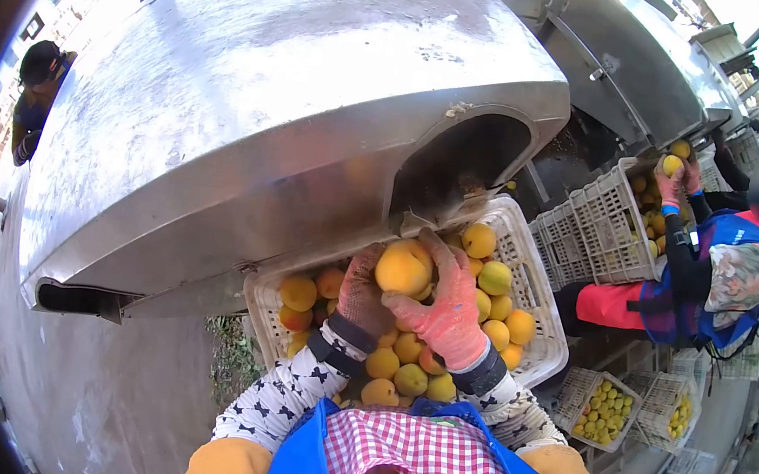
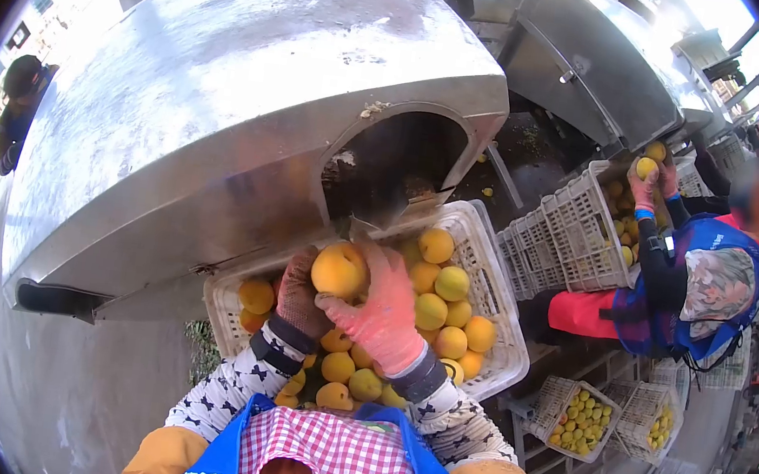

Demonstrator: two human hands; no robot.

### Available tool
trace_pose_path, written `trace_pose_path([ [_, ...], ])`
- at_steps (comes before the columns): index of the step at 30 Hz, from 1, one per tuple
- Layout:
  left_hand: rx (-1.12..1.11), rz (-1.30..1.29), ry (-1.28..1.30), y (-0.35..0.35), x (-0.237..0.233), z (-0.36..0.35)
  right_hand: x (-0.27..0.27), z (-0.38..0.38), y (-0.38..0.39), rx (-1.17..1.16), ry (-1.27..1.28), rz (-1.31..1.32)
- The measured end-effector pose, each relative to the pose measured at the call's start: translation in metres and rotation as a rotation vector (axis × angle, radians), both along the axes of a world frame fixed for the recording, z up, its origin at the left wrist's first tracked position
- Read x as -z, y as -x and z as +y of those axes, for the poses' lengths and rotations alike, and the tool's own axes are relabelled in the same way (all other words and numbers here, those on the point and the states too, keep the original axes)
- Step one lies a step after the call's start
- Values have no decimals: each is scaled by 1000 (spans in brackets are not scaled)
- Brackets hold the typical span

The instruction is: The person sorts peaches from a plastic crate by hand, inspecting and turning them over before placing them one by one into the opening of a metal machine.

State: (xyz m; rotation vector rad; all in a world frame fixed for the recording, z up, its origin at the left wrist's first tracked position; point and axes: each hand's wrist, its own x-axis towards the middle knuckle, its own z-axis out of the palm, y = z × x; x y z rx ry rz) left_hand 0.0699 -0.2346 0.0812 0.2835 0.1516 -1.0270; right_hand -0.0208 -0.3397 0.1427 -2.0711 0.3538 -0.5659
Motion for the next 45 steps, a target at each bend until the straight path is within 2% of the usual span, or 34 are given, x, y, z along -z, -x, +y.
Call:
trace_pose_path([
  [2, 37, 43, 37, 3, -15, -2, -16, -7, 1, 49, 307, -83],
  [4, 106, -26, 158, -1, -20, -6, -22, -13, 0, 54, 253, -46],
  [7, 47, -19, 79, 0, -31, -22, -24, -30, -14, 18, 201, -7],
  [8, 50, -22, 85, -6, -13, -22, -18, -35, -28, 156, 317, -78],
  [9, 97, -135, -52, -12, 24, -19, -11, -40, -41, 291, 430, -148],
  [10, 143, -247, -193, -12, 44, -14, 3, -48, -54, 291, 430, -147],
  [11, 82, -402, -517, -3, 46, -15, 20, -57, -67, 309, 495, -35],
  [12, 88, -403, -521, 1, 66, -14, 27, -64, -80, 327, 556, 82],
  [14, -23, -1001, -808, 21, 122, -4, 17, -69, -109, 371, 567, 163],
  [15, 205, -1417, -1018, 16, 89, 5, 13, -72, -115, 415, 583, 241],
  [16, 233, -1400, -1022, 22, 85, 12, 9, -91, -107, 302, 762, -189],
  [18, 312, -1996, -1118, 24, 82, 13, -17, -91, -62, 101, -55, -201],
  [19, 306, -1986, -1119, 24, 81, 13, -12, -103, -43, 128, -56, -163],
  [21, 717, -1944, -1113, 31, 81, 13, 17, -131, -4, 230, 39, -55],
  [22, 710, -1940, -1106, 34, 85, 10, 35, -139, 8, 298, 135, 9],
  [23, 688, -2176, -1096, 39, 90, 9, 45, -139, 16, 301, 139, 12],
  [24, 657, -2418, -1073, 42, 89, 6, 54, -137, 23, 341, 134, 277],
  [25, 656, -2420, -1069, 38, 90, -2, 62, -139, 27, 376, 124, 539],
  [26, 807, -2363, -1032, 29, 84, -14, 75, -138, 23, 378, 121, 538],
  [27, 957, -2306, -994, 23, 78, -21, 89, -136, 13, 383, 282, 678],
  [28, 963, -2316, -992, 26, 74, -25, 102, -134, 4, 387, 443, 818],
  [30, 1111, -2278, -1087, 26, 65, -33, 106, -138, -11, 342, 350, 886],
  [31, 1111, -2296, -1095, 24, 64, -30, 105, -145, -15, 288, 292, 888],
  [33, 848, -2140, -1096, 26, 70, -14, 77, -143, -15, 250, 83, 844],
  [34, 839, -2154, -1093, 23, 78, -4, 74, -142, -8, 259, 85, 833],
  [35, 725, -1823, -1012, 16, 90, 8, 74, -141, 4, 242, -127, 606],
  [36, 622, -1485, -918, 11, 83, 17, 70, -132, 15, 216, -341, 387],
  [37, 603, -850, -648, 9, 75, 29, 67, -121, 23, 212, -345, 398],
  [38, 603, -831, -659, 12, 62, 31, 48, -101, 28, 114, -512, 202],
  [39, 531, -427, -393, 13, 51, 28, 40, -86, 30, 18, -677, -1],
  [40, 434, -36, -123, 15, 37, 21, 44, -77, 31, -39, -627, -20],
  [42, 332, -29, -139, 22, 12, 10, 36, -62, 28, -91, -103, 168],
  [44, 310, -934, -452, 18, 5, 9, 9, -67, 29, -186, -39, 207],
  [45, 492, -152, -117, 6, 10, 6, 0, -71, 29, -263, 33, 244],
])
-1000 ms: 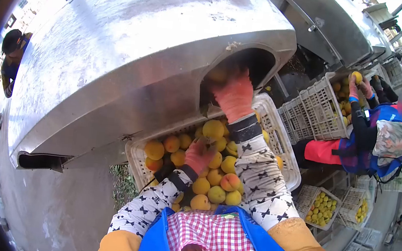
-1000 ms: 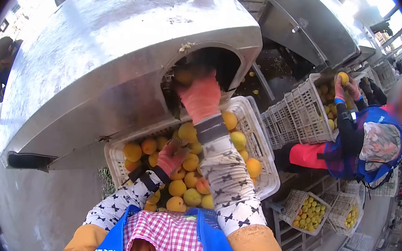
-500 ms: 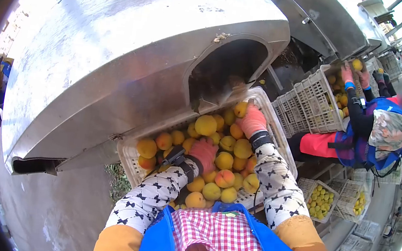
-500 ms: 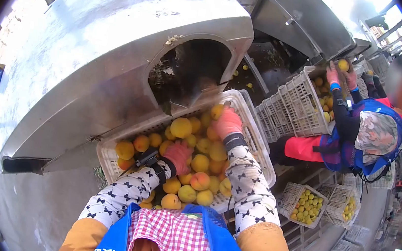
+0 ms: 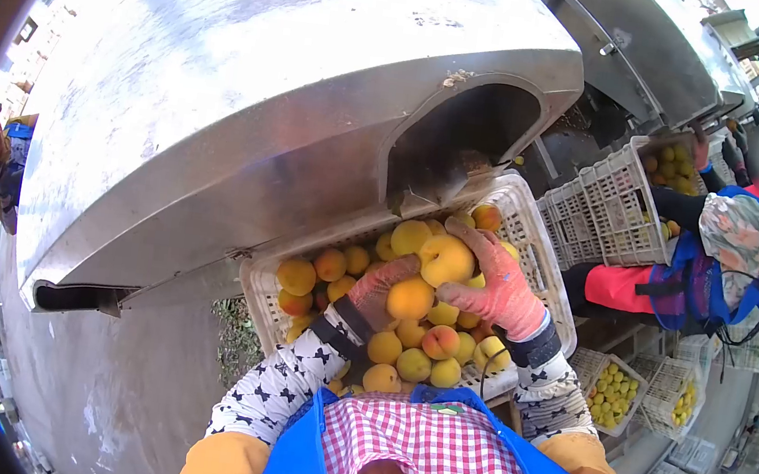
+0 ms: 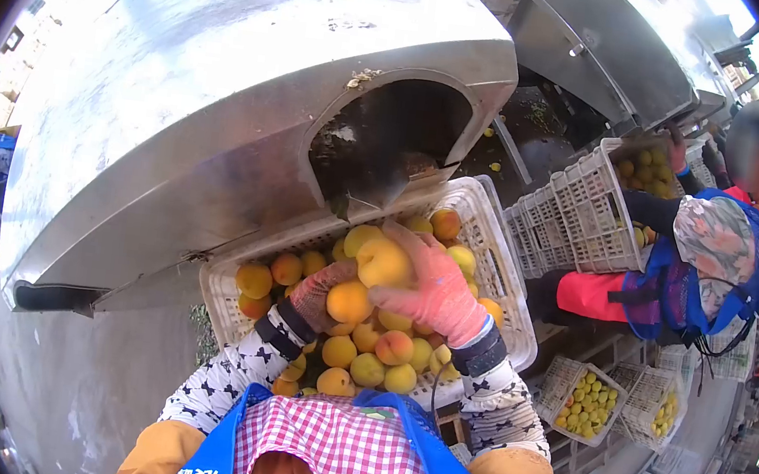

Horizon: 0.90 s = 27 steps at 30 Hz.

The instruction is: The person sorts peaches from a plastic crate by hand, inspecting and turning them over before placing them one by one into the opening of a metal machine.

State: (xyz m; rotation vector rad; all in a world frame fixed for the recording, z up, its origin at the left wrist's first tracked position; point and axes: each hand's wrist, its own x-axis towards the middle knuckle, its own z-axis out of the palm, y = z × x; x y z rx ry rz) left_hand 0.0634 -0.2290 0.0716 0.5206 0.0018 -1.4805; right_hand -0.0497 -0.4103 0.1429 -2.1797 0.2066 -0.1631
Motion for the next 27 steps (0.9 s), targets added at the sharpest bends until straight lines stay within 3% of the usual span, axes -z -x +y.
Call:
trace_pose_path([
  [1, 4, -1, -1, -3, 1, 3, -3, -1, -2, 4, -1, -1],
  [3, -9, -862, 94, -7, -9, 1, -13, -5, -7, -40, 27, -112],
  [5, -125, -955, 119, -10, -9, -11, -29, -10, -16, -26, -14, -33],
  [7, -242, -1035, 128, -15, -4, -17, -32, -5, -30, 137, 116, -177],
  [8, -188, -571, 186, -21, 2, -19, -34, 3, -44, 285, 231, -225],
  [9, -128, -106, 236, -26, 7, -20, -22, 8, -57, 288, 233, -229],
  [10, -172, -75, 61, -23, 15, -16, 0, 8, -70, 410, 334, -302],
  [11, -173, -83, 67, -18, 20, -11, 11, 9, -81, 530, 433, -378],
  [14, -284, 68, -151, -11, 38, 10, 15, 22, -87, 509, 484, -381],
  [16, -304, -436, -215, -3, 54, 24, 20, 27, -91, 588, 485, -398],
  [17, -300, -426, -221, -2, 62, 23, 24, 20, -111, 588, 484, -385],
  [19, -465, -124, -285, 1, 74, 24, 43, 13, -139, 726, 637, -176],
  [20, -445, 268, -238, -8, 52, 25, 34, 10, -130, 725, 635, -171],
  [22, -465, 149, -232, -12, 43, 37, 5, -5, -102, 563, 269, -656],
  [23, -482, 24, -223, -15, 41, 42, 16, 0, -84, 596, 275, -671],
  [24, -491, 23, -224, -18, 44, 48, 32, 7, -67, 635, 300, -583],
  [26, -440, 65, -259, -22, 59, 53, 103, 19, -51, 628, 390, -96],
  [27, -439, 64, -261, -20, 67, 50, 117, 25, -56, 629, 388, -96],
])
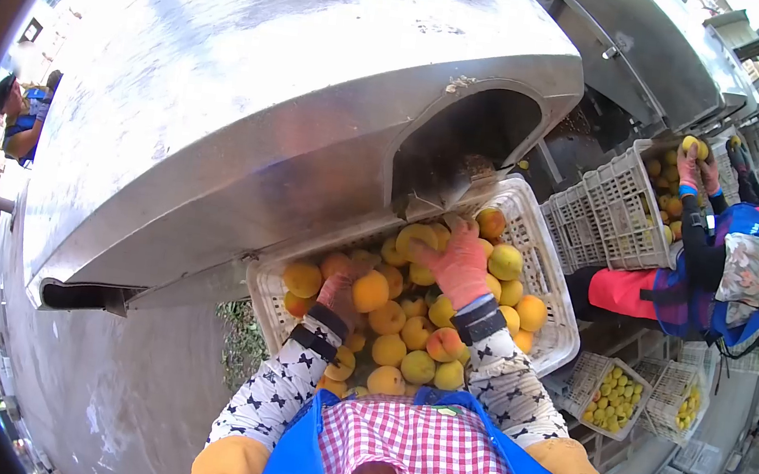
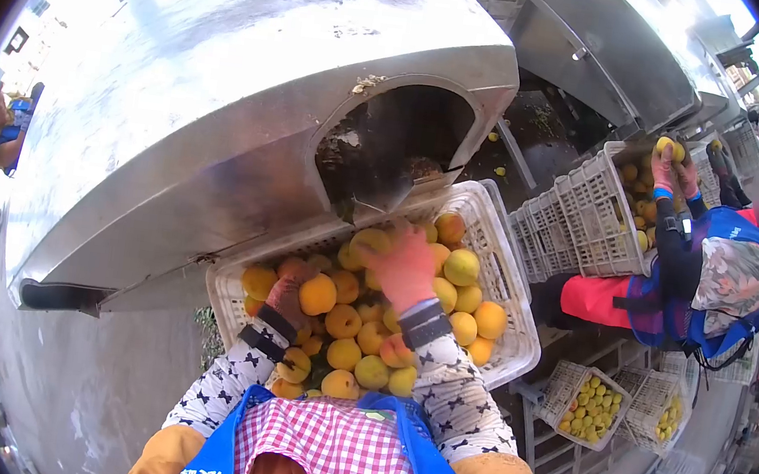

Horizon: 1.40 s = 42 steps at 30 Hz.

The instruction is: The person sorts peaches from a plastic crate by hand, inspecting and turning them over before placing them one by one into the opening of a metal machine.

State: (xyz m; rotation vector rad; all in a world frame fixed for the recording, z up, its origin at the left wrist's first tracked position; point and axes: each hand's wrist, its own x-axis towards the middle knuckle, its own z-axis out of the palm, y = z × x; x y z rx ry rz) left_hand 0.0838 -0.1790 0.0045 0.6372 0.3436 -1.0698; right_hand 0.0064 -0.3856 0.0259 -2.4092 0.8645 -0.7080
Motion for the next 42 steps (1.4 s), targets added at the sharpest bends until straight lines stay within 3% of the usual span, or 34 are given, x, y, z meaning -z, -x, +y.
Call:
trace_pose_path([
  [2, 178, -326, -286, 7, 14, -13, 16, 18, -10, -156, 43, 310],
  [3, 155, -349, -288, 8, 17, -18, 19, 12, -10, -151, 45, 301],
  [4, 150, -363, -282, 2, 20, -20, 21, -1, -12, -150, -228, 236],
  [5, 247, -600, -217, 3, 12, -18, 17, -6, -10, -149, -510, 180],
  [6, 350, -828, -148, 6, 5, -14, 16, -6, -2, -146, -515, 184],
  [7, 348, -823, -149, 3, 2, -16, 13, -7, 6, -234, -537, 123],
  [8, 442, -507, -213, -1, -2, -17, 10, -4, 16, -321, -562, 64],
  [9, 527, -195, -269, -4, -4, -18, 34, 4, 14, -440, -45, 164],
  [10, 527, -198, -268, -5, 3, -18, 53, -2, 19, -439, -42, 161],
  [12, 446, -282, -249, -6, 27, -20, -15, 4, 14, -338, -973, 342],
  [13, 440, -279, -251, -4, 30, -11, -17, 6, 16, -343, -975, 346],
  [15, 510, -1096, -351, -7, 19, 2, -26, 8, 20, -654, -585, 149],
  [16, 511, -1099, -348, -6, 3, 5, -36, 8, 26, -652, -583, 147],
  [18, 237, -280, 334, 1, -86, 2, -77, 12, 41, -455, -1098, -270],
  [19, 234, -270, 339, 2, -85, -1, -88, 18, 46, -450, -1097, -259],
  [21, 420, -232, 80, -2, -82, -9, -105, 27, 44, -405, -1148, -497],
  [22, 397, -269, 190, 5, -78, -23, -87, 25, 43, -420, -957, -422],
  [24, 293, -1383, 55, 9, -92, -31, -116, 22, 44, -495, -793, -325],
  [25, 280, -1384, 52, 5, -103, -34, -127, 14, 45, -505, -789, -320],
  [27, 411, -380, 141, -2, -135, -41, -148, -6, 46, -611, -228, -24],
  [30, 244, -284, 244, -13, -140, -46, -179, -19, 39, -601, -174, 35],
  [31, 216, -309, 269, -13, -145, -48, -167, -22, 29, -528, -56, -132],
  [32, 223, -321, 277, -11, -129, -51, -158, -21, 16, -522, -45, -141],
  [34, -101, -228, 172, -5, -78, -52, -139, -16, -14, -156, -50, -190],
  [35, -103, 89, 194, -3, -88, -48, -122, -17, -26, -117, 50, -139],
  [36, -103, 83, 194, 0, -80, -41, -113, -17, -30, -117, 50, -145],
  [38, -162, 111, 124, 3, -56, -25, -99, -14, -35, -64, 311, 7],
  [39, -179, 123, 98, 5, -65, -19, -111, -11, -35, -81, 97, 38],
  [42, -211, 206, 146, 6, -76, -21, -130, -4, -71, 3, -72, 224],
])
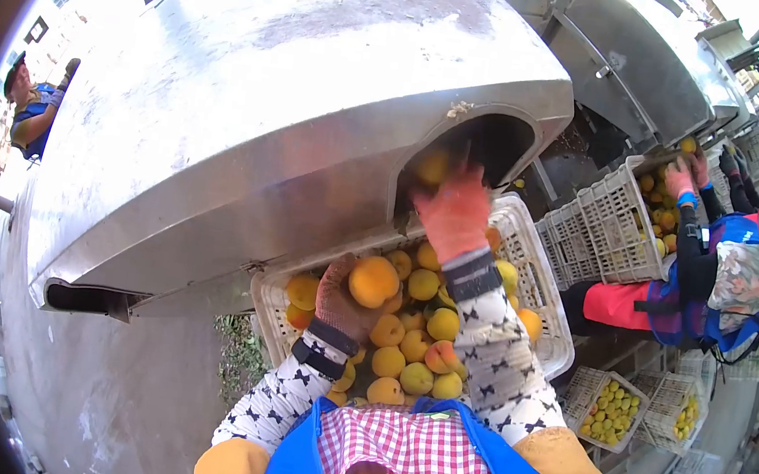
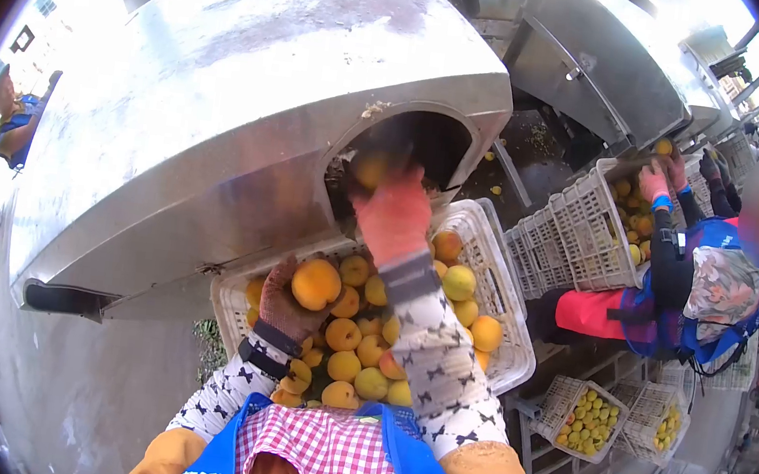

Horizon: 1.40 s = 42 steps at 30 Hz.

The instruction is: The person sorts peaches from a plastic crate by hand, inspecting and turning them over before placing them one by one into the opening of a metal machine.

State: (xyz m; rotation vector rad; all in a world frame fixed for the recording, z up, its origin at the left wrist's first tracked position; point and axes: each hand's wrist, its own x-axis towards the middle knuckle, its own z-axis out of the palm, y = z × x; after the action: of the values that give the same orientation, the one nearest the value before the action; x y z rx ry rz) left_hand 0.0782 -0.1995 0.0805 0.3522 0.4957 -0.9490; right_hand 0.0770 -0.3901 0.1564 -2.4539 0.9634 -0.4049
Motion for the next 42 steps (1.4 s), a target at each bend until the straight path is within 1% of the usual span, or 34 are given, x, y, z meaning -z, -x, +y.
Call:
trace_pose_path([
  [1, -8, -59, 70, 0, 13, -1, 9, -5, 2, -1, -15, 14],
  [2, -12, -67, 70, -1, 9, -4, 21, -18, -2, -104, 60, -255],
  [3, -20, -91, 64, -1, 1, -9, 17, -25, -4, -211, 140, -526],
  [4, -30, -109, 55, 0, -2, -10, 19, -24, 8, -220, 141, -530],
  [5, -20, -142, 140, -3, 7, -7, 8, -9, 32, -311, 102, -574],
  [6, -30, -137, 137, -2, 4, -6, 1, 5, 54, -398, 58, -612],
  [7, 11, -149, 168, -2, -4, -7, -2, 15, 71, -396, 53, -605],
  [9, 52, -170, 212, -5, -17, -16, -7, 26, 90, -696, -38, -436],
  [10, 99, -113, 348, -3, -21, -19, -4, 33, 94, -696, -38, -433],
  [11, 150, -51, 483, 1, -23, -23, 0, 43, 97, -583, -4, -414],
  [13, 180, -56, 490, 11, -21, -32, 17, 47, 97, -391, 66, -403],
  [14, 198, -71, 499, 15, -20, -37, 16, 43, 97, -384, 74, -402],
  [15, 207, -84, 439, 15, -21, -40, 13, 38, 95, -403, 64, -422],
  [16, 211, -93, 440, 12, -23, -41, 11, 35, 91, -422, 49, -445],
  [18, 223, -370, 277, 10, -35, -44, 3, 30, 90, -397, 56, -455],
  [21, 175, -303, 289, 14, -40, -58, 1, 28, 87, -345, 111, -469],
  [23, 175, -327, 298, 12, -44, -61, 4, 23, 77, -313, 161, -492],
  [24, 175, -347, 299, 12, -45, -61, 7, 16, 69, -244, 199, -409],
  [25, 230, -346, 243, 7, -20, -53, 7, 10, 61, -176, 232, -324],
  [26, 225, -343, 240, 7, -5, -42, 5, 5, 51, -181, 229, -322],
  [28, 215, -611, -296, 10, 13, -21, 1, -10, 23, -130, 203, 22],
  [29, 170, -646, -395, 15, 15, -9, 6, -14, 2, -129, 221, -3],
  [30, 189, -630, -413, 18, 10, 4, 18, -21, -16, -127, 235, -21],
  [32, 145, -775, -561, 17, 3, 38, 43, -49, -26, -191, 480, -391],
  [33, 154, -857, -629, 11, 10, 64, 38, -53, -7, -247, 126, -538],
  [34, 158, -941, -686, 7, 18, 91, 19, -61, 16, -294, -224, -676],
  [35, 57, -1070, -780, 8, 20, 112, -2, -59, 50, -304, -294, -597],
  [36, -47, -1194, -870, 12, 20, 132, 2, -67, 77, -355, -235, -621],
  [37, -45, -1269, -1104, 14, 20, 153, -4, -68, 106, -332, -218, -512],
  [38, -47, -1340, -1344, 17, 21, 167, 6, -75, 132, -312, -139, -367],
  [39, -47, -1332, -1335, 21, 25, 171, 27, -85, 155, -294, -129, -229],
  [40, -141, -1204, -1312, 27, 28, 174, 20, -76, 171, -288, -103, -27],
  [41, -237, -1077, -1288, 32, 30, 175, 33, -76, 183, -331, -109, 105],
  [42, -248, -1076, -1291, 40, 29, 171, 45, -72, 189, -427, -21, 168],
])
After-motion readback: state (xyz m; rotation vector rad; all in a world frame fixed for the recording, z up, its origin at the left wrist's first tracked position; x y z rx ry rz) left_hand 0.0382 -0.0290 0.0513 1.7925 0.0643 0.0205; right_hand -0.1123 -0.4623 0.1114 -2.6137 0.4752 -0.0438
